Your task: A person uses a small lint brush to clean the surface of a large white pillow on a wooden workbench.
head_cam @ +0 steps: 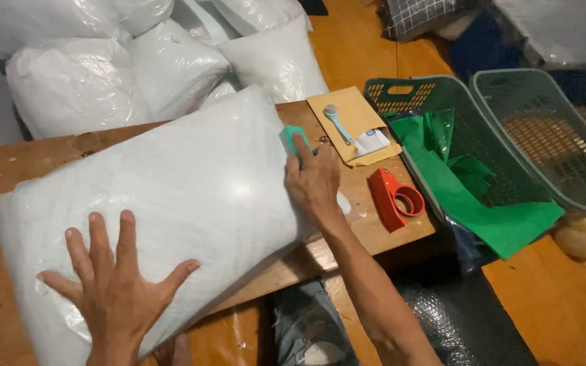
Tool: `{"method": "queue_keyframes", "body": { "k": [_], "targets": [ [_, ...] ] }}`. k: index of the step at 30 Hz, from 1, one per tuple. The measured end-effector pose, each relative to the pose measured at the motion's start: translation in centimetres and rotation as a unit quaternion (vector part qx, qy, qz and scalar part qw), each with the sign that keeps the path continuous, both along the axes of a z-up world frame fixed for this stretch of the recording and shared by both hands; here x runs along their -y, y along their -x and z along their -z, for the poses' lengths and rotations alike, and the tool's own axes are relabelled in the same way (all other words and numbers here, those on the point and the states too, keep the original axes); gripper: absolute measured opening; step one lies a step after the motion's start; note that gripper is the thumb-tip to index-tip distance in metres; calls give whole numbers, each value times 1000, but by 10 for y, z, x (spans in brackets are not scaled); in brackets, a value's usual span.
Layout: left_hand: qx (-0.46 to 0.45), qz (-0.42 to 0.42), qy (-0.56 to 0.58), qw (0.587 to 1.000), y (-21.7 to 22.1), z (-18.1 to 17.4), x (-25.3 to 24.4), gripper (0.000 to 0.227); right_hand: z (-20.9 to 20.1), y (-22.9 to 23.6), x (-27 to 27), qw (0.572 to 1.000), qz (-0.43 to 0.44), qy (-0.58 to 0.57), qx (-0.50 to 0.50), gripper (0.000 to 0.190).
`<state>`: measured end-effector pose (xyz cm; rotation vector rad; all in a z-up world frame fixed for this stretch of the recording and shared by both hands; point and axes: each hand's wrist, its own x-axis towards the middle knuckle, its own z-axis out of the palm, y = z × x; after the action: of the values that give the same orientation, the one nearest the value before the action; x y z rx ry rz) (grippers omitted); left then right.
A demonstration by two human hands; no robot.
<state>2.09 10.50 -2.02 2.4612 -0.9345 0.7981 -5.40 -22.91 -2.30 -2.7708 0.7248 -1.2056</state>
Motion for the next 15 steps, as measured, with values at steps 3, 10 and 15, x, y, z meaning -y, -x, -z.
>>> {"method": "queue_keyframes", "body": {
  "k": [3, 10, 15],
  "targets": [
    [-31, 19, 7, 999, 1, -1, 1, 120, -38, 17, 15, 899, 36, -428, -83, 64],
    [-67, 24, -13, 997, -4, 1, -2, 117, -21, 32, -18, 941, 31, -331, -64, 59],
    [-119, 51, -10, 992, -7, 4, -11, 85, -2, 44, -161, 981, -172, -72, 42, 69]
  ]
}}
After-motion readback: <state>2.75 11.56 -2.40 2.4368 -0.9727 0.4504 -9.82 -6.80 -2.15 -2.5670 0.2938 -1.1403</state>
